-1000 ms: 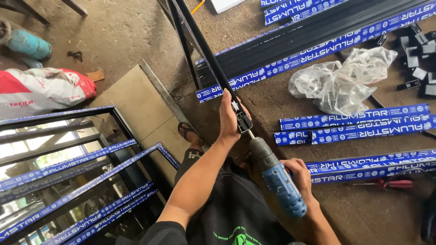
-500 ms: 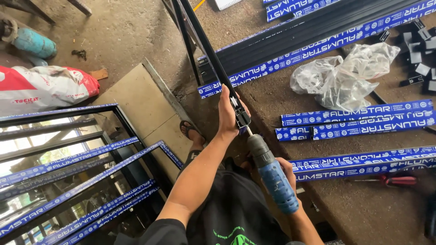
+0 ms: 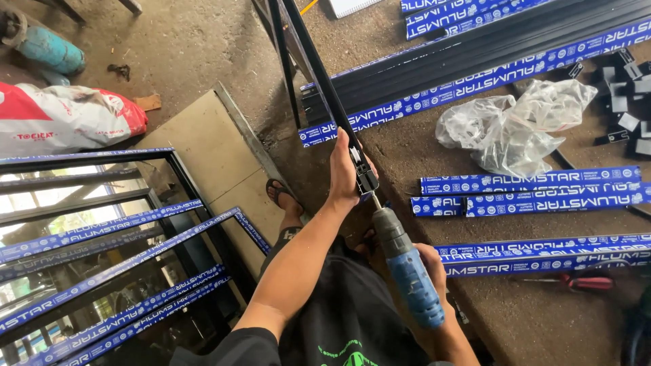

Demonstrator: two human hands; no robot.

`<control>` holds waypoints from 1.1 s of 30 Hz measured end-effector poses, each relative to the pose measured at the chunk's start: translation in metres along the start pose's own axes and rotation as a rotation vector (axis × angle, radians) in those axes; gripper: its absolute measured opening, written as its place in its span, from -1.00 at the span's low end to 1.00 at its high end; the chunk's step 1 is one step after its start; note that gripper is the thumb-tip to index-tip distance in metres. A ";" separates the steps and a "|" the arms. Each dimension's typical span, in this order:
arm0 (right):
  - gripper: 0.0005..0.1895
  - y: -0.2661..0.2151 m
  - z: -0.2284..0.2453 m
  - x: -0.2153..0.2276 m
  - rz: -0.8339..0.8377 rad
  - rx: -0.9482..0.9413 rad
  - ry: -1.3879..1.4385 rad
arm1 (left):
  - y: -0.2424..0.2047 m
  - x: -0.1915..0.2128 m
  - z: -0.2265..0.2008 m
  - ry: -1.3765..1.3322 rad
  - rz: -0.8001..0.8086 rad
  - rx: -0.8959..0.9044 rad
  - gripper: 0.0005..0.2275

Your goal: The person assembles aluminum window frames by inserting corner connectors into the ends of aluminum profiles and securing them with a cordless drill. The person handles multiple profiles and connectors, aligning them and drilling to fasten the joints.

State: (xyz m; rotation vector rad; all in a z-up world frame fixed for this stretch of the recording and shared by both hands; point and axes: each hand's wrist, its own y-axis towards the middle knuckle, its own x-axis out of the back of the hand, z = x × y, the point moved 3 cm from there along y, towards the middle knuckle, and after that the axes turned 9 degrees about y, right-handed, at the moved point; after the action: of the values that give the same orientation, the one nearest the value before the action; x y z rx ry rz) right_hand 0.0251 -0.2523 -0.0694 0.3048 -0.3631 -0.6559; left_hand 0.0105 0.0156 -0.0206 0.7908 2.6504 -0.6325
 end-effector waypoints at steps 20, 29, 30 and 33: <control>-0.44 0.024 0.033 -0.007 -0.158 0.096 0.011 | -0.002 0.022 0.034 0.498 0.022 -0.270 -0.53; -0.61 -0.019 -0.014 0.017 0.074 0.003 -0.025 | -0.027 0.006 0.010 0.223 -0.182 -0.173 -0.66; -0.61 -0.019 -0.015 0.017 0.072 -0.001 -0.025 | -0.026 0.006 0.011 0.225 -0.180 -0.169 -0.66; -0.59 -0.022 -0.010 0.021 0.096 0.059 -0.190 | -0.028 0.005 0.014 0.225 -0.149 -0.172 -0.66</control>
State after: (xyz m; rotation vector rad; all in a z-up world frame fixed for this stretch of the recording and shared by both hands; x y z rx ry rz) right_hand 0.0332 -0.2804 -0.0821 0.2804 -0.5759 -0.5814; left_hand -0.0069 -0.0100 -0.0255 0.6545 2.9411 -0.3604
